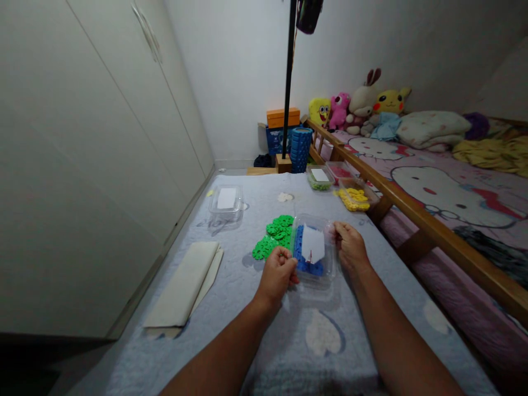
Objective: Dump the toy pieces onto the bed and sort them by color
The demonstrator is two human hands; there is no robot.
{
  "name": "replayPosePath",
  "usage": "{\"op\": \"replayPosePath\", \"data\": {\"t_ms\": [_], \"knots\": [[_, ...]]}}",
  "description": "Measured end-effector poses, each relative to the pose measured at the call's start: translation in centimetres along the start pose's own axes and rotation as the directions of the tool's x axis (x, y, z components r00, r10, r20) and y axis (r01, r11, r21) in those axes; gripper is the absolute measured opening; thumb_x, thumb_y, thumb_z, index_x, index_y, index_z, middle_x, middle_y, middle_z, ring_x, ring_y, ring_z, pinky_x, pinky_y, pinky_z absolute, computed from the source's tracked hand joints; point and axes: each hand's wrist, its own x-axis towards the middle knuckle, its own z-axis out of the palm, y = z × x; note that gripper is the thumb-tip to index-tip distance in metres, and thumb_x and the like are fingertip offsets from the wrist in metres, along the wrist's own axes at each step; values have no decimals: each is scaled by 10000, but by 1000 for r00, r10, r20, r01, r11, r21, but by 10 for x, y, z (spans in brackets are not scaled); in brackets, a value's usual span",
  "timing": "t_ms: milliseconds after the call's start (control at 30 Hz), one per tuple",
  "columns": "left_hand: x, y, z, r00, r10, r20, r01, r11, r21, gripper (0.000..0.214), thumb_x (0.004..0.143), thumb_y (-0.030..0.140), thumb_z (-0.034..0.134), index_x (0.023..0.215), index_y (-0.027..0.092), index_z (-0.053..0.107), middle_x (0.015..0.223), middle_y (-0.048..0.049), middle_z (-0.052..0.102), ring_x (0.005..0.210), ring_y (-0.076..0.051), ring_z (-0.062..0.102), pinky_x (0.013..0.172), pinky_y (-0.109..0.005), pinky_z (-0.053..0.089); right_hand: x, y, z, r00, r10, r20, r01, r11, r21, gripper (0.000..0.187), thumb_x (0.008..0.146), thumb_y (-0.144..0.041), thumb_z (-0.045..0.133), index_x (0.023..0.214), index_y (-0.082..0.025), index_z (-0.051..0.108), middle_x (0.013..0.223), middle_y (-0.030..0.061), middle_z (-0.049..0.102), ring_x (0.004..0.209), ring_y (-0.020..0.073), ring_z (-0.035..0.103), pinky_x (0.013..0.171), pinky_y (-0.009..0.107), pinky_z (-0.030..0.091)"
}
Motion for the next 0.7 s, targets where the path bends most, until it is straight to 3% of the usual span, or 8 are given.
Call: {"op": "replayPosePath", "data": {"t_ms": [133, 367, 500, 600, 700], "knots": [[4, 4, -7, 999, 34, -27, -34, 999, 8, 260, 670, 355, 652, 806, 223, 475, 488, 99, 491, 373, -88, 472, 382, -174, 325, -3, -10, -2, 988, 122, 93, -132, 985, 111, 337, 603, -448, 824, 721, -212, 614, 594, -37, 562, 500, 103, 473, 440, 223, 375], [2, 23, -36, 987, 148, -67, -141, 985, 100, 312, 675, 384, 722, 838, 211, 519, 524, 110, 481, 389, -74, 472, 405, -182, 395, -9, -35, 14, 926, 213, 311, -212, 976, -38, 353, 577, -420, 868, 696, -195, 624, 609, -22, 588, 526, 103, 510, 488, 235, 436], [-8, 19, -49, 987, 161, -25, -155, 973, 169, 376, 674, 419, 774, 852, 213, 515, 515, 115, 472, 392, -83, 487, 402, -187, 418, -14, -35, 32, 956, 159, 247, -144, 987, -76, 364, 522, -400, 876, 721, -188, 659, 632, -27, 606, 571, 111, 532, 503, 232, 424], [-15, 9, -52, 988, 148, -33, -139, 973, 186, 361, 693, 408, 761, 850, 222, 495, 518, 121, 455, 387, -84, 482, 392, -191, 428, -19, -29, 44, 980, 47, 195, -31, 996, -86, 337, 542, -400, 849, 735, -194, 666, 632, -31, 609, 567, 114, 523, 501, 236, 409], [-17, 3, -53, 990, 137, -41, -128, 978, 163, 339, 718, 397, 736, 846, 228, 472, 517, 124, 452, 386, -80, 476, 393, -184, 420, -22, -24, 50, 981, 21, 195, -15, 999, -32, 319, 579, -418, 833, 743, -196, 673, 617, -36, 596, 543, 108, 496, 505, 242, 409]]}}
